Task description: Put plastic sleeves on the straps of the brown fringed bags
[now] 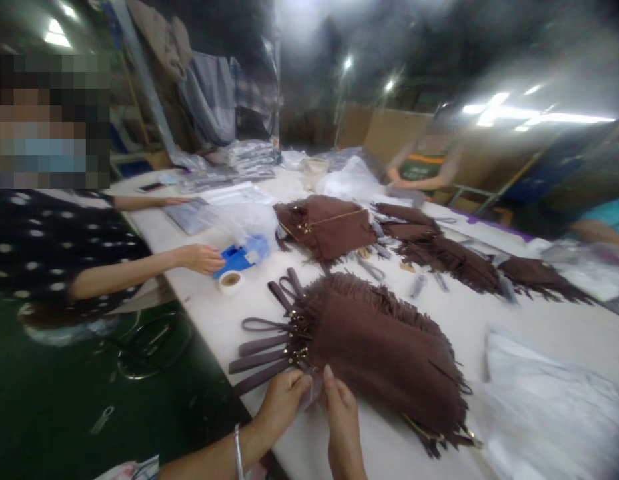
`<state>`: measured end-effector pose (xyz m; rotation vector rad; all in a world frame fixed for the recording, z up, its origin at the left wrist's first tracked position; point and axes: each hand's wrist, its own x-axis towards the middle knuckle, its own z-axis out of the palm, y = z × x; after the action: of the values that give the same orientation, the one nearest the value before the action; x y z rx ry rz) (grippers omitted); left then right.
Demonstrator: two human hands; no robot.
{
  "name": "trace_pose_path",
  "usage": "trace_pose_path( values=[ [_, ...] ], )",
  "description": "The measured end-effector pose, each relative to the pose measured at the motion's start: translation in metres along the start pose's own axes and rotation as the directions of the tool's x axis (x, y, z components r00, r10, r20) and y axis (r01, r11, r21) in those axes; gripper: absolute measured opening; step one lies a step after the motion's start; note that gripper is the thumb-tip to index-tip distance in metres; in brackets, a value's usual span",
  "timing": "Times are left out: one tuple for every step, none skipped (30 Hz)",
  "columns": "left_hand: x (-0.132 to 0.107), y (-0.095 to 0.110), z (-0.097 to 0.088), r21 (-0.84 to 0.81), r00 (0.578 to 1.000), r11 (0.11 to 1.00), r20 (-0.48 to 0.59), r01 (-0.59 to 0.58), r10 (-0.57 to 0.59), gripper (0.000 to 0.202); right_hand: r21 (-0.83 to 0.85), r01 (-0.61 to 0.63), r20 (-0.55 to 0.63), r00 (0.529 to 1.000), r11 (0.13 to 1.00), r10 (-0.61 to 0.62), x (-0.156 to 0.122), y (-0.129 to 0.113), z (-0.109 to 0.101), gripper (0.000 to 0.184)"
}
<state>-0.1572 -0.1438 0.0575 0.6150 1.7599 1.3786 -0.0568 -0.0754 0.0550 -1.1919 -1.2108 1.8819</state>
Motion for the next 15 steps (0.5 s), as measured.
trace_pose_path(
  values=[
    [0.001, 0.002, 0.001, -0.025, 1.0, 1.0, 0.002, 0.007, -0.007, 0.047, 0.011, 0.0, 0.036, 0.999, 1.0, -0.001, -0.002, -0.001, -0.002, 0.046],
    [0.002, 0.003, 0.002, -0.052, 1.0, 0.999, 0.007, 0.009, -0.008, 0.05, 0.022, 0.001, 0.075, 0.997, 1.0, -0.002, -0.003, -0.002, -0.003, 0.045],
    [0.002, 0.005, 0.003, -0.083, 1.0, 0.996, 0.012, 0.009, -0.008, 0.051, 0.034, 0.002, 0.108, 0.994, 0.999, -0.006, -0.005, -0.003, -0.004, 0.043],
    [0.003, 0.006, 0.004, -0.113, 1.0, 0.994, 0.017, 0.009, -0.007, 0.052, 0.05, 0.002, 0.12, 0.993, 0.999, -0.008, -0.006, -0.002, -0.005, 0.042],
    [0.003, 0.007, 0.004, -0.142, 1.0, 0.99, 0.022, 0.012, -0.009, 0.052, 0.072, 0.0, 0.107, 0.994, 0.997, -0.008, -0.007, -0.001, -0.006, 0.042],
    [0.002, 0.008, 0.005, -0.166, 1.0, 0.986, 0.024, 0.017, -0.013, 0.052, 0.097, -0.001, 0.077, 0.997, 0.995, -0.007, -0.008, 0.001, -0.007, 0.044],
    [0.002, 0.008, 0.005, -0.185, 1.0, 0.982, 0.024, 0.023, -0.019, 0.052, 0.12, 0.0, 0.035, 0.999, 0.993, -0.004, -0.008, 0.003, -0.007, 0.047],
    [0.002, 0.008, 0.005, -0.198, 1.0, 0.98, 0.02, 0.025, -0.021, 0.051, 0.135, 0.0, -0.004, 1.0, 0.991, 0.001, -0.007, 0.006, -0.007, 0.049],
    [0.002, 0.009, 0.005, -0.207, 1.0, 0.978, 0.015, 0.022, -0.02, 0.049, 0.136, -0.003, -0.027, 1.0, 0.991, 0.007, -0.006, 0.009, -0.007, 0.05],
    [0.003, 0.009, 0.006, -0.213, 1.0, 0.977, 0.011, 0.017, -0.015, 0.047, 0.124, -0.005, -0.031, 0.999, 0.992, 0.009, -0.005, 0.012, -0.007, 0.049],
    [0.003, 0.009, 0.006, -0.221, 1.0, 0.975, 0.008, 0.009, -0.007, 0.045, 0.102, -0.003, -0.024, 1.0, 0.995, 0.006, -0.004, 0.015, -0.007, 0.048],
    [0.004, 0.009, 0.006, -0.231, 1.0, 0.973, 0.003, 0.0, 0.0, 0.042, 0.077, 0.004, -0.019, 1.0, 0.997, -0.002, -0.002, 0.017, -0.006, 0.046],
    [0.005, 0.009, 0.006, -0.246, 1.0, 0.969, 0.0, -0.007, 0.007, 0.039, 0.051, 0.013, -0.021, 1.0, 0.999, -0.012, -0.001, 0.019, -0.006, 0.044],
    [0.006, 0.01, 0.006, -0.262, 1.0, 0.965, -0.006, -0.011, 0.01, 0.036, 0.025, 0.024, -0.032, 0.999, 0.999, -0.023, 0.001, 0.021, -0.006, 0.043],
    [0.007, 0.01, 0.007, -0.28, 1.0, 0.96, -0.01, -0.01, 0.008, 0.034, 0.003, 0.033, -0.047, 0.998, 0.999, -0.033, 0.002, 0.022, -0.007, 0.042]
  ],
)
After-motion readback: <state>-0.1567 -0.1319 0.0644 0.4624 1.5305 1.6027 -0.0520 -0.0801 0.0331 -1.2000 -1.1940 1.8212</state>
